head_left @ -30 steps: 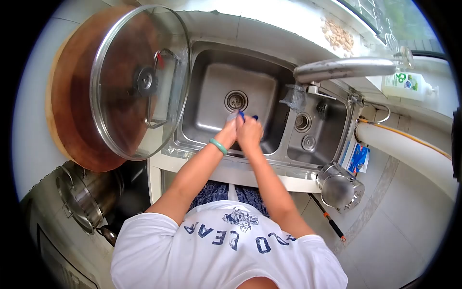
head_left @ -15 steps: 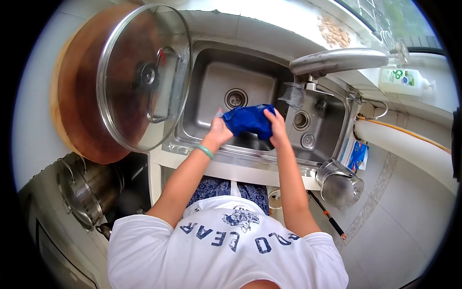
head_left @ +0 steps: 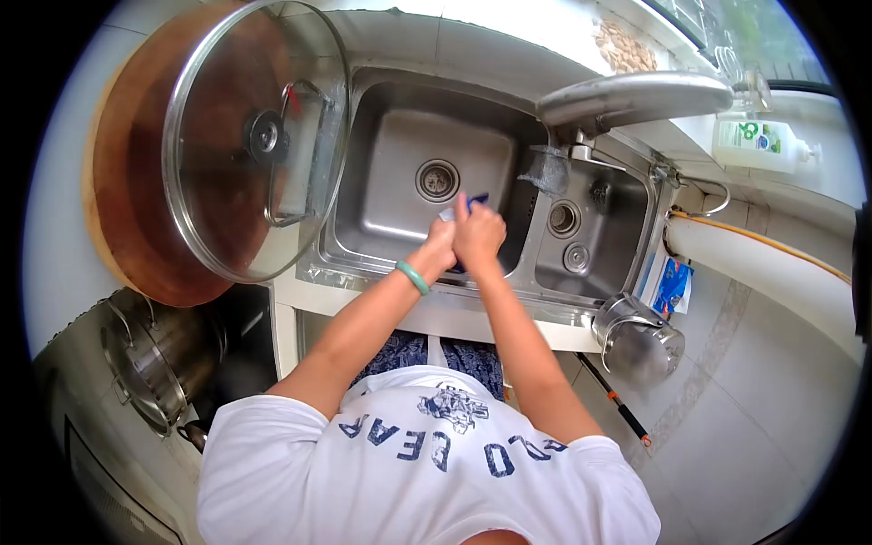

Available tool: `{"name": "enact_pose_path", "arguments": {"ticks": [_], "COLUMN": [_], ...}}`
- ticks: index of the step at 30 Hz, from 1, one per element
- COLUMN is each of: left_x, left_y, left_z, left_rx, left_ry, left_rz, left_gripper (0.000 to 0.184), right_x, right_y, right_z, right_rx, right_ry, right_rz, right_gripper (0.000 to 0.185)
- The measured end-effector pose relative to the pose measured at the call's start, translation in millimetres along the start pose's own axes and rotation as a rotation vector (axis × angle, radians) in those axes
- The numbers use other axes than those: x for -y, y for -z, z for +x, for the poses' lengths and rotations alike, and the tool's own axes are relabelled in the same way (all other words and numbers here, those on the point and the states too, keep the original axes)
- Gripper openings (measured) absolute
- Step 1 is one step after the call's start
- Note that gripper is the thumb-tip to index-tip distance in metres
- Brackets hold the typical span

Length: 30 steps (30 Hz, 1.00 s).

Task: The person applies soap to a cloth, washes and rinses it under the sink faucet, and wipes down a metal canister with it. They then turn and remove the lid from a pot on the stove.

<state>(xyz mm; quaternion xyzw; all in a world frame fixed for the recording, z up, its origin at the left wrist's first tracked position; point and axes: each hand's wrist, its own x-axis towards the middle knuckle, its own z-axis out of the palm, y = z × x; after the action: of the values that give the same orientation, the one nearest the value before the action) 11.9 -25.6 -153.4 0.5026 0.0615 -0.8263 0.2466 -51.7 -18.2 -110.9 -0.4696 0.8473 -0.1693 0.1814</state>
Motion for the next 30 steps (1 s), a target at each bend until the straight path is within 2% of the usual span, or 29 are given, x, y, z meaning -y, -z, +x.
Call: {"name": "enact_pose_path", "arguments": {"ticks": [1, 2, 3, 4, 6, 7, 9, 10, 11, 13, 14, 16, 17, 19, 22, 23, 25, 26, 27, 28, 29, 30], "left_x": [2.5, -1.7, -7.6, -18.4, -27.8, -13.6, -6.1, -6.9, -11.1, -24.9, -32.8, -47.8, -52.5, -54.4, -62.8, -60.3, -52.5, -46.8, -39.9, -35.4, -31.9, -28.0], "left_y": [-5.6, -2.9, -11.7, 12.8, 22.5, 13.2, -1.3, -2.1, -1.9, 3.5, 11.5, 14.3, 15.4, 27.0, 32.2, 36.0, 44.1, 22.8, 16.5, 11.8, 8.3, 7.8], "left_z": [-3.4, -2.7, -10.3, 8.5, 8.7, 13.2, 5.7, -1.3, 1.1, 10.3, 15.7, 14.3, 13.1, 15.0, -7.2, -6.0, -0.8, -23.3, -22.4, -21.0, -19.4, -16.7], "left_rx": [0.023, 0.056, 0.056, 0.379, 0.286, 0.005, -0.044, 0.003, 0.008, 0.060, 0.105, 0.108, 0.120, 0.179, 0.267, 0.264, 0.441, 0.319, 0.319, 0.241, 0.162, 0.130], "left_ry": [-0.074, -0.066, -0.166, -0.014, 0.060, -0.088, 0.044, 0.003, 0.002, 0.127, 0.200, 0.194, 0.196, 0.180, 0.072, 0.071, -0.480, -0.463, -0.464, -0.502, -0.538, -0.502], "left_rz": [0.076, 0.068, 0.089, -0.025, -0.109, 0.037, 0.121, 0.178, 0.180, 0.228, 0.256, 0.284, 0.319, 0.329, 0.630, 0.630, 1.074, 0.782, 0.782, 0.600, 0.415, 0.366], "left_gripper": [0.024, 0.017, 0.021, 0.023, 0.030, 0.026, 0.021, 0.021, 0.021, 0.030, 0.035, 0.037, 0.040, 0.040, 0.035, 0.035, 0.032, 0.031, 0.031, 0.031, 0.032, 0.031], "right_x": [-9.4, -6.5, -1.9, 5.2, 15.8, 8.4, -8.4, -16.0, -30.8, -43.7, -42.9, -41.8, -43.3, -49.5, -63.2, -61.1, -55.7, -54.4, -47.0, -36.9, -24.0, -6.3], "right_y": [-4.3, 2.4, 0.6, -0.8, 0.8, -3.2, -6.0, -3.3, -11.4, -28.4, -21.2, 7.4, 14.1, 25.7, 17.2, 19.4, 23.0, 24.9, 31.5, 37.1, 34.3, 31.2], "right_z": [13.4, 16.9, 10.2, -6.2, -22.5, -13.3, 11.7, 20.6, 25.3, 27.3, 25.3, 23.0, 25.3, 28.3, 35.8, 37.6, 36.6, 34.5, 31.4, 19.3, 3.2, -17.0], "right_rx": [0.010, 0.066, 0.019, 0.015, -0.049, -0.007, 0.025, 0.122, 0.103, -0.062, -0.052, 0.230, 0.229, 0.456, 0.413, 0.411, 0.357, 0.307, 0.257, 0.158, 0.036, 0.008], "right_ry": [-0.057, -0.044, 0.014, 0.081, 0.161, 0.068, -0.094, -0.138, -0.091, -0.071, -0.066, 0.267, 0.268, 0.003, -0.162, -0.215, -0.212, -0.171, -0.130, -0.073, 0.051, 0.143], "right_rz": [0.056, 0.106, 0.119, 0.119, 0.115, 0.007, 0.148, 0.247, 0.338, 0.671, 0.673, 0.719, 0.720, 0.560, 0.920, 1.032, 1.086, 0.960, 0.835, 0.636, 0.575, 0.470], "right_gripper": [0.045, 0.045, 0.044, 0.044, 0.043, 0.042, 0.043, 0.042, 0.038, 0.034, 0.034, 0.030, 0.030, 0.028, 0.025, 0.026, 0.026, 0.025, 0.025, 0.028, 0.030, 0.031]}}
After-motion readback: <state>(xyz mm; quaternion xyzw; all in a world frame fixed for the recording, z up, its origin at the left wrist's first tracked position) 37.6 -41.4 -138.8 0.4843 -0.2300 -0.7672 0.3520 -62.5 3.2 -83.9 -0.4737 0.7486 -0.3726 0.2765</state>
